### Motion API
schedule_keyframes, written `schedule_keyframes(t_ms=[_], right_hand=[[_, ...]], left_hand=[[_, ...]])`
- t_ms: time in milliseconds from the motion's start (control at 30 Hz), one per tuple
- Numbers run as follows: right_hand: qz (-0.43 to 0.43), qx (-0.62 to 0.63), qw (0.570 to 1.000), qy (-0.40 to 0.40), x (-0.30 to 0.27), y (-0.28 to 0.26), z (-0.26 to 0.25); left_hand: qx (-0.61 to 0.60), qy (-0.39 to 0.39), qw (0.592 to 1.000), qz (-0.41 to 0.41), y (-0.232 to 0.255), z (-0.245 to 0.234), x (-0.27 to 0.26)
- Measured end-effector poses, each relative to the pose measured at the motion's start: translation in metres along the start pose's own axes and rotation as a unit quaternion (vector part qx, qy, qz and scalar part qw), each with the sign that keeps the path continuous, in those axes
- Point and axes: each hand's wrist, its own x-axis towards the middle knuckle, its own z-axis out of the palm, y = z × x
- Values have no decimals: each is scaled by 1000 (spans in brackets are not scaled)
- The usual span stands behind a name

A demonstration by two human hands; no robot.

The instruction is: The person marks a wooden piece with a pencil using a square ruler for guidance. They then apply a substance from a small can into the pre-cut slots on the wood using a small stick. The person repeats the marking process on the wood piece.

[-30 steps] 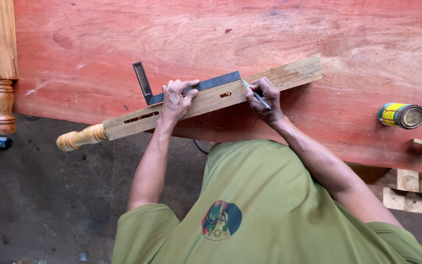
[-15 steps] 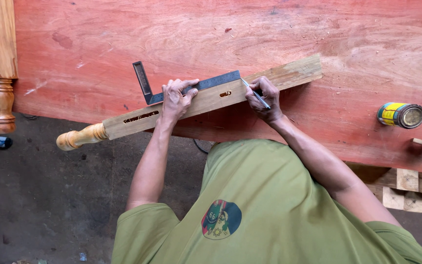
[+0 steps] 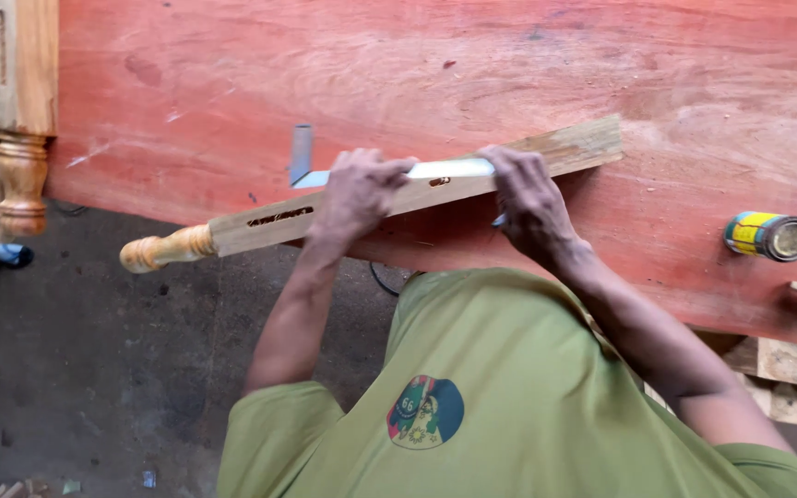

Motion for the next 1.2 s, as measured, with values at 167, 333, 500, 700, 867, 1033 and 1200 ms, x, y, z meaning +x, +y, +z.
schedule_keyframes(t_ms=[167, 333, 500, 700, 867, 1033, 1200], right_hand=[[1, -126, 984, -125, -46, 19, 37], [227, 121, 949, -181, -54, 5, 33], [333, 273, 896, -107, -58, -12, 20], [397, 389, 828, -73, -103, -18, 39], [389, 374, 838, -83, -132, -19, 50], [359, 341, 857, -141, -133, -13, 46], [354, 260, 880, -182, -128, -3, 44]], left_hand=[[56, 37, 995, 72, 28, 43, 12], [181, 120, 976, 21, 24, 74, 22], [92, 202, 948, -230, -2, 116, 16], [138, 194, 953, -188, 2, 99, 16], [22, 197, 970, -142, -8, 110, 11], [21, 188, 969, -159, -12, 119, 14], [101, 212, 957, -169, -21, 134, 6]])
